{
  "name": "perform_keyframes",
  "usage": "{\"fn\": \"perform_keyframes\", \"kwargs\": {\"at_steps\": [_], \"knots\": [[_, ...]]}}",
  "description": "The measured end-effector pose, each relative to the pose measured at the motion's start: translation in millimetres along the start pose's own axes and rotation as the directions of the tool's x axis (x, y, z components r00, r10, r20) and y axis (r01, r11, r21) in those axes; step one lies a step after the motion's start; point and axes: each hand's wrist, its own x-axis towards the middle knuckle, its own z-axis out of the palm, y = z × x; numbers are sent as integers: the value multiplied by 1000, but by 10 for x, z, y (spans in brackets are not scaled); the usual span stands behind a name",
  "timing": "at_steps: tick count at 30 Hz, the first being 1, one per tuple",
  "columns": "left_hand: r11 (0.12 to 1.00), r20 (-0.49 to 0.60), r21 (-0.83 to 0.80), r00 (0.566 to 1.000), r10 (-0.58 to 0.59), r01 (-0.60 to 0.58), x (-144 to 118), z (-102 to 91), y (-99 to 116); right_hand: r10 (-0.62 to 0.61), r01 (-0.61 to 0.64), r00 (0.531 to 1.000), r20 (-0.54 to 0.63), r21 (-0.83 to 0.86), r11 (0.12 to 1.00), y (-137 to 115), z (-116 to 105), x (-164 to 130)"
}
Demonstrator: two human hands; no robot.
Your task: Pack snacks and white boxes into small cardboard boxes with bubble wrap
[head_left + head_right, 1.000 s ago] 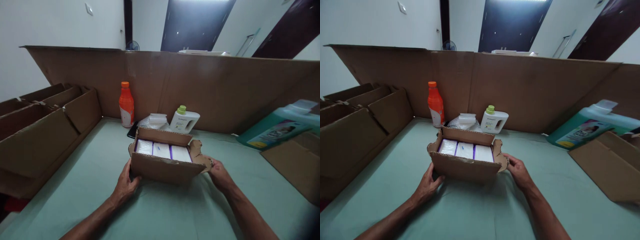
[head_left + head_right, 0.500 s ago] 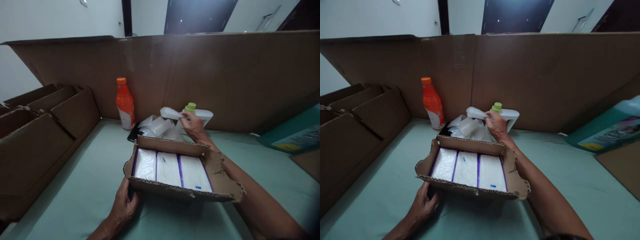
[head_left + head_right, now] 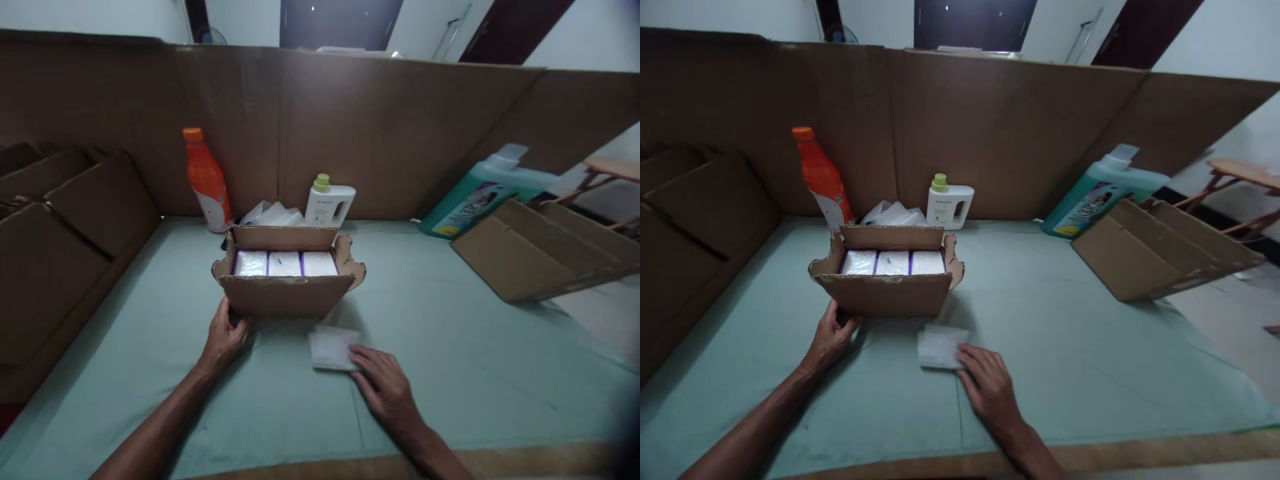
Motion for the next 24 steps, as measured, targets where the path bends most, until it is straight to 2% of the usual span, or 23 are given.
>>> {"fn": "perform_keyframes", "kwargs": {"at_steps": [3,5,6,7,9,10,12,15,19,21,24], "knots": [[999,48,-35,999,3,-2,-13,-49,-9,-119,108,987,107,97,989,-240,77,174],[998,114,-64,993,-9,16,-5,-126,-22,-165,141,974,155,152,978,-245,15,267],[996,143,-81,990,-15,26,8,-172,-26,-151,128,978,142,160,979,-202,-33,302],[995,161,-98,987,-18,34,28,-216,-28,-100,82,989,107,159,984,-136,-81,334],[992,170,-122,985,-14,35,86,-274,-21,80,-86,996,46,167,982,31,-141,413],[992,172,-119,985,-10,31,118,-278,-15,181,-188,982,54,186,964,110,-140,464],[993,165,-116,986,5,14,168,-226,-2,323,-351,935,148,250,902,220,-72,574],[989,102,-145,994,28,-14,139,-56,-10,363,-450,885,292,331,830,248,133,672],[995,-8,-71,997,72,-72,-21,135,-113,417,-496,863,285,321,806,234,355,593],[996,-14,-25,996,84,-85,-43,179,-158,453,-527,847,280,324,786,266,397,584],[996,1,3,996,84,-84,45,186,-137,493,-581,812,311,363,728,306,392,724]]}}
